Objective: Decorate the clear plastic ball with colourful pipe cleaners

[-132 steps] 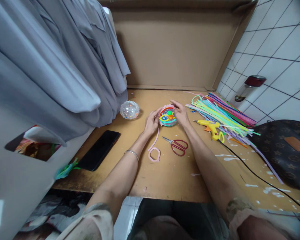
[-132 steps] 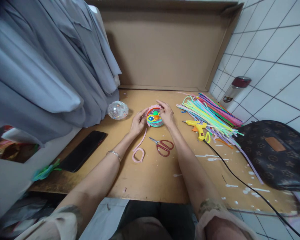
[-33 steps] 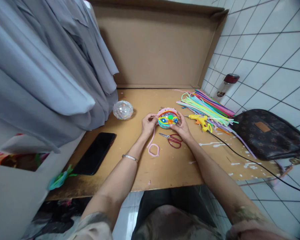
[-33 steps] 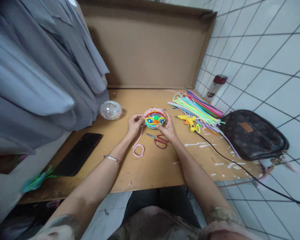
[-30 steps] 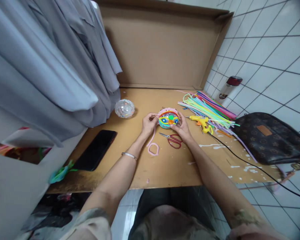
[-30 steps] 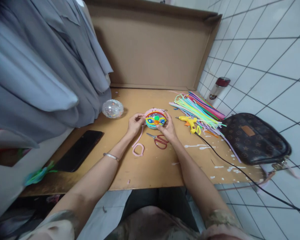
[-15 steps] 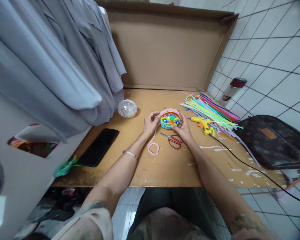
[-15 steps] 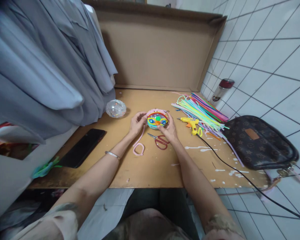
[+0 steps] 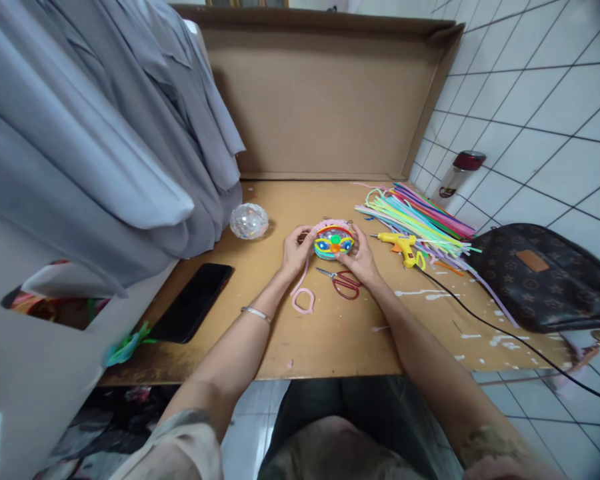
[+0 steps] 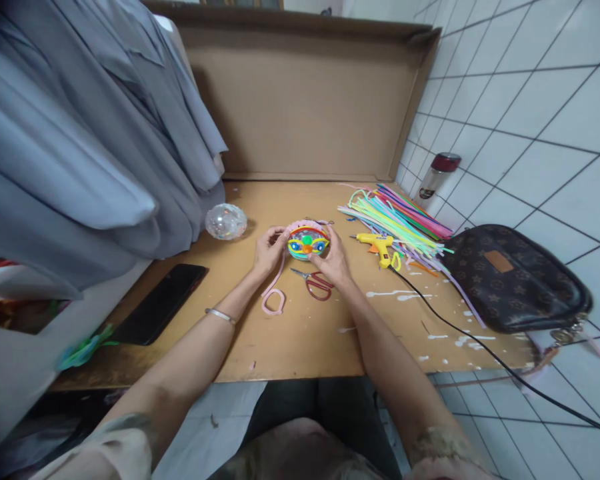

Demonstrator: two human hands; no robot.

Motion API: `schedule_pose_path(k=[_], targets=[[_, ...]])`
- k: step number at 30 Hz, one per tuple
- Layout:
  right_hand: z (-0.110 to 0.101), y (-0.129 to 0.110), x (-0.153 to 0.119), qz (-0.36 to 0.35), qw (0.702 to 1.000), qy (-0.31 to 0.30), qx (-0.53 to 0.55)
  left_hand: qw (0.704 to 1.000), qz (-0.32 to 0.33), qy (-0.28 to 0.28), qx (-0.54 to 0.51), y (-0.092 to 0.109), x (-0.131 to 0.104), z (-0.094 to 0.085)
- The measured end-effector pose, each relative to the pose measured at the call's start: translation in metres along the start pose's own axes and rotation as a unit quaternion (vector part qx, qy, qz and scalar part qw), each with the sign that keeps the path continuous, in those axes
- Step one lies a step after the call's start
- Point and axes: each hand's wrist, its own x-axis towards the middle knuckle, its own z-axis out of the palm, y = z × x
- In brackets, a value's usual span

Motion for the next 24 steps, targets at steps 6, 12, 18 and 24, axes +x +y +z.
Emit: schedule_pose_path(k=[6, 12, 18, 24], targets=[[0.001, 0.000, 0.001, 0.007, 1.000, 0.010, 0.000, 0.999, 0.038, 0.007, 0.022, -0.005, 0.003, -0.001], [0.001, 0.003, 0.002, 0.014, 1.000, 0.000, 0.022, 1.000, 0.019, 0.011, 0.010, -0.007, 0.003, -0.002], [-0.011, -0.011, 0.004, 0.039, 0.998, -0.012, 0.054, 1.000, 0.011, 0.013, -0.005, -0.009, 0.003, -0.002], [-0.016, -0.015, 0.012, 0.054, 0.993, 0.055, 0.085, 1.000, 0.009, 0.025, 0.009, -0.004, 0.001, 0.000]])
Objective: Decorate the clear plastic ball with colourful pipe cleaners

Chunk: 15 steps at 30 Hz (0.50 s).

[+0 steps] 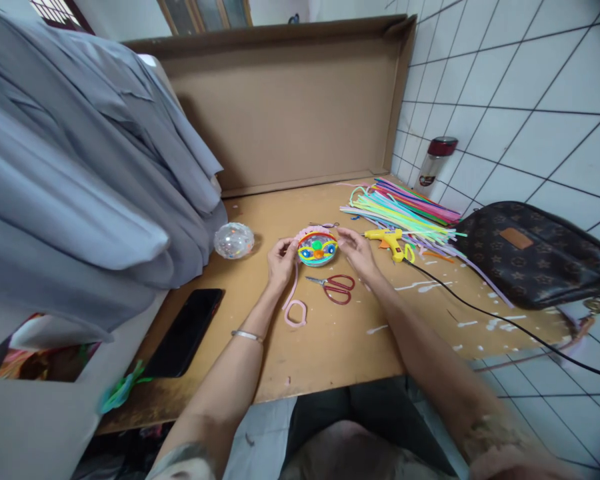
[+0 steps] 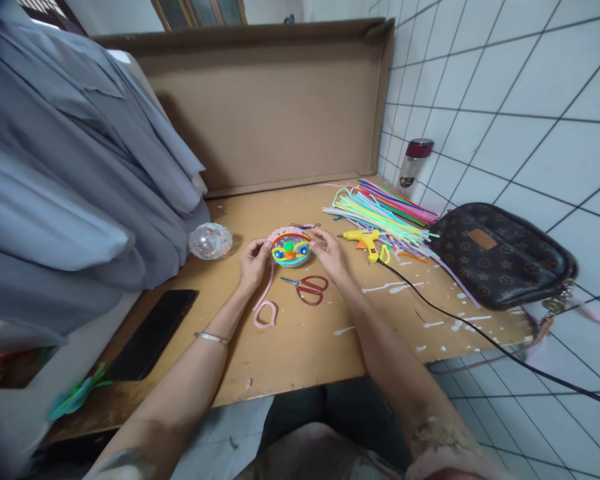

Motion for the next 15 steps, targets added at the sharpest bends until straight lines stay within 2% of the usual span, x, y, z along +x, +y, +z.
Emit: schedule_pose_path(k=[5, 9, 15], targets=[[0.007, -0.009, 0.011, -0.076, 0.996, -0.003, -0.053, 1.000, 0.013, -0.004, 0.014, -0.004, 0.001, -0.002], [0.016, -0.016, 0.019, -0.096, 0.991, -0.020, -0.095, 0.999, 0.023, -0.008, 0.023, -0.007, 0.002, -0.004], [0.023, -0.014, 0.025, -0.105, 0.986, 0.007, -0.126, 0.998, 0.046, -0.009, 0.045, -0.004, 0.002, -0.004]])
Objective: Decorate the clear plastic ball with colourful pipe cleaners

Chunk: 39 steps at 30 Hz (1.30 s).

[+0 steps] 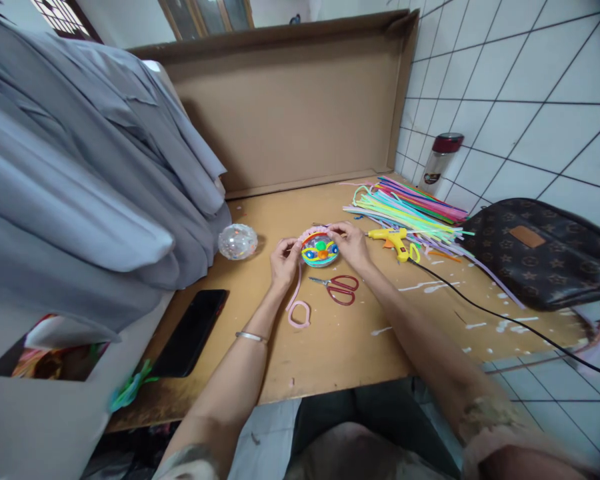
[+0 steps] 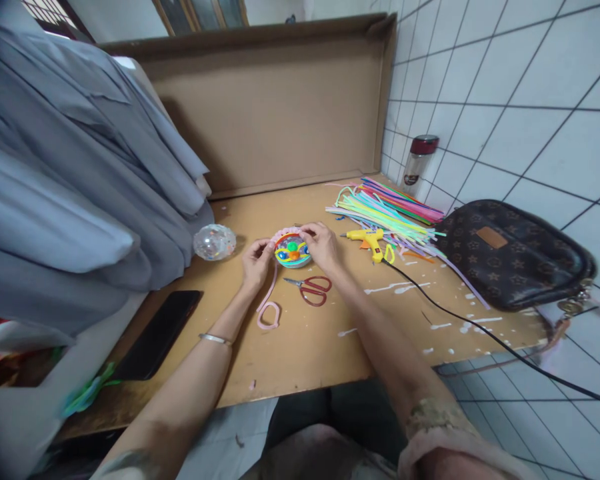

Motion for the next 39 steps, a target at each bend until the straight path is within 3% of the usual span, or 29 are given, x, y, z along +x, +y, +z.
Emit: schedule_pose_path(k=[12, 23, 39], targets=[[-0.001, 0.005, 0.006, 0.062, 0.992, -0.035, 0.100, 0.998, 0.052, 0.009, 0.022, 0.015, 0.000, 0.002], [-0.003, 0.014, 0.004, 0.133, 0.965, -0.042, 0.222, 0.999, 0.026, 0.030, -0.021, 0.012, 0.003, 0.002], [0.002, 0.011, -0.001, 0.109, 0.982, -0.005, 0.155, 0.999, 0.012, 0.037, -0.025, 0.006, 0.005, -0.001]])
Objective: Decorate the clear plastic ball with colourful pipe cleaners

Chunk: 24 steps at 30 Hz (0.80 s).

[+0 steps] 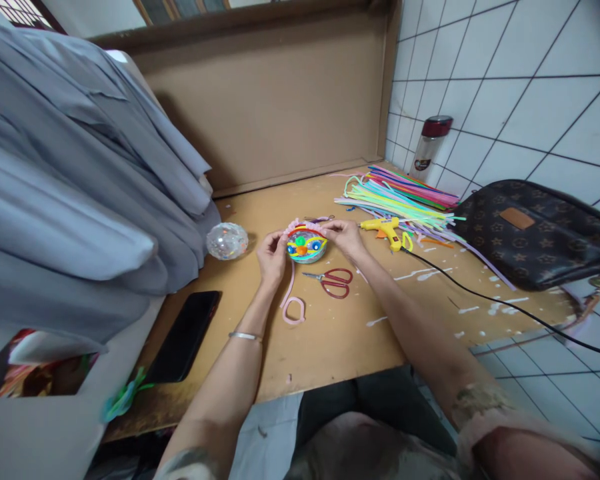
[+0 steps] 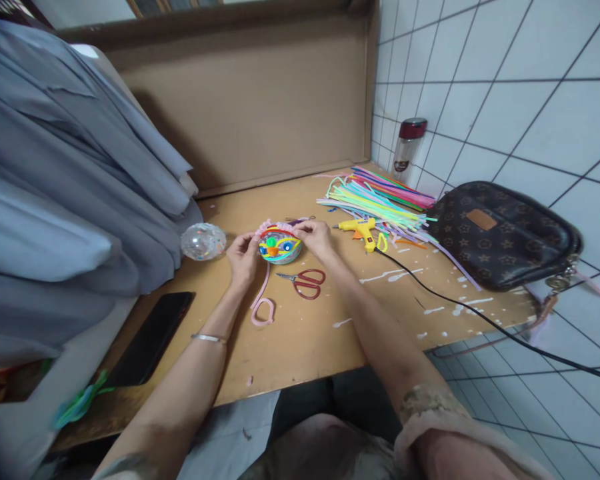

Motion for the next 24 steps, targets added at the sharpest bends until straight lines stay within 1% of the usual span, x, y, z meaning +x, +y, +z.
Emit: schedule_pose_path(k=[4, 9, 13, 17, 21, 24], targets=[[0.000, -0.005, -0.001, -0.012, 0.998, -0.003, -0.060, 1.000, 0.001, -0.009, -0.003, -0.001, 0.000, -0.001], [0.001, -0.011, -0.002, -0.022, 0.990, -0.004, -0.139, 1.000, -0.010, -0.005, -0.028, -0.003, 0.003, -0.003], [0.000, -0.016, -0.003, -0.030, 0.985, -0.004, -0.167, 0.998, -0.026, -0.017, -0.054, -0.003, 0.005, -0.005], [0.000, -0.022, -0.002, -0.038, 0.979, -0.012, -0.200, 0.998, -0.031, -0.029, -0.054, -0.003, 0.006, -0.005], [0.000, -0.026, -0.001, -0.054, 0.970, -0.017, -0.238, 0.998, -0.029, -0.025, -0.051, -0.003, 0.006, -0.005], [0.000, -0.025, -0.001, -0.053, 0.967, -0.023, -0.249, 0.998, -0.034, -0.025, -0.044, -0.003, 0.007, -0.005]])
